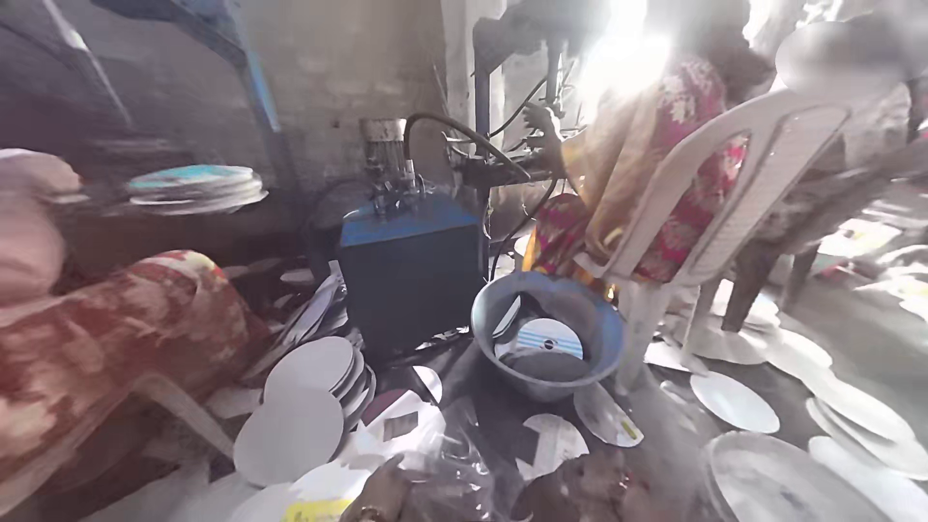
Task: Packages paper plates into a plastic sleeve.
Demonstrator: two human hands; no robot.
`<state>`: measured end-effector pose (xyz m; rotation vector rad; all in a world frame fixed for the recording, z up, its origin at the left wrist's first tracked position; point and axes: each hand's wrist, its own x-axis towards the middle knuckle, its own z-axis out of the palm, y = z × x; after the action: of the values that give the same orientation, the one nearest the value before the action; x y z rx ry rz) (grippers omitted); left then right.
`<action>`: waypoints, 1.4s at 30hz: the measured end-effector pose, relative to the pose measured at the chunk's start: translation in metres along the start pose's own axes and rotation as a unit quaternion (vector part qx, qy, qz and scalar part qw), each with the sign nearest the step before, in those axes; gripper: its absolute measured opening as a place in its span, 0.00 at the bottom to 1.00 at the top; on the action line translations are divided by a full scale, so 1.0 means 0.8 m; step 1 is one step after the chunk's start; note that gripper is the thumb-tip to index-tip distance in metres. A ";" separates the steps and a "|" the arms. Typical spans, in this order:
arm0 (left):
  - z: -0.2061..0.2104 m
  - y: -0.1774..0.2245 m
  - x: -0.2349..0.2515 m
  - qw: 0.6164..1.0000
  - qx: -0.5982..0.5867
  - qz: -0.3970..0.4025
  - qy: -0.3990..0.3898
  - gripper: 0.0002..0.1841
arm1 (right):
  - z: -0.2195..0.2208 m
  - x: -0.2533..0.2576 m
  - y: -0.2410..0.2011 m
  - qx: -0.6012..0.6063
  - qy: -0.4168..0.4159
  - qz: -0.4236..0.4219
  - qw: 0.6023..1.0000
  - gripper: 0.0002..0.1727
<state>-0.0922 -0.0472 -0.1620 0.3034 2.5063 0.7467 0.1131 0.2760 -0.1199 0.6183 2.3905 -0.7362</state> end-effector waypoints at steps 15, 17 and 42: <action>-0.018 0.000 -0.055 0.995 0.063 0.078 0.003 0.21 | 0.019 -0.040 -0.026 -0.082 0.131 -0.022 0.988 0.22; -0.024 -0.003 -0.060 0.995 0.053 0.082 0.009 0.21 | 0.021 -0.018 -0.016 -0.093 0.145 -0.025 0.985 0.22; -0.231 0.116 -0.240 0.937 -0.011 0.211 0.278 0.19 | -0.124 -0.120 -0.056 -0.132 0.250 -0.023 0.959 0.22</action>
<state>-0.0201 -0.1200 0.1010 0.7265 2.9966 1.1622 0.1218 0.2788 0.0246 0.7013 2.9080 -0.2845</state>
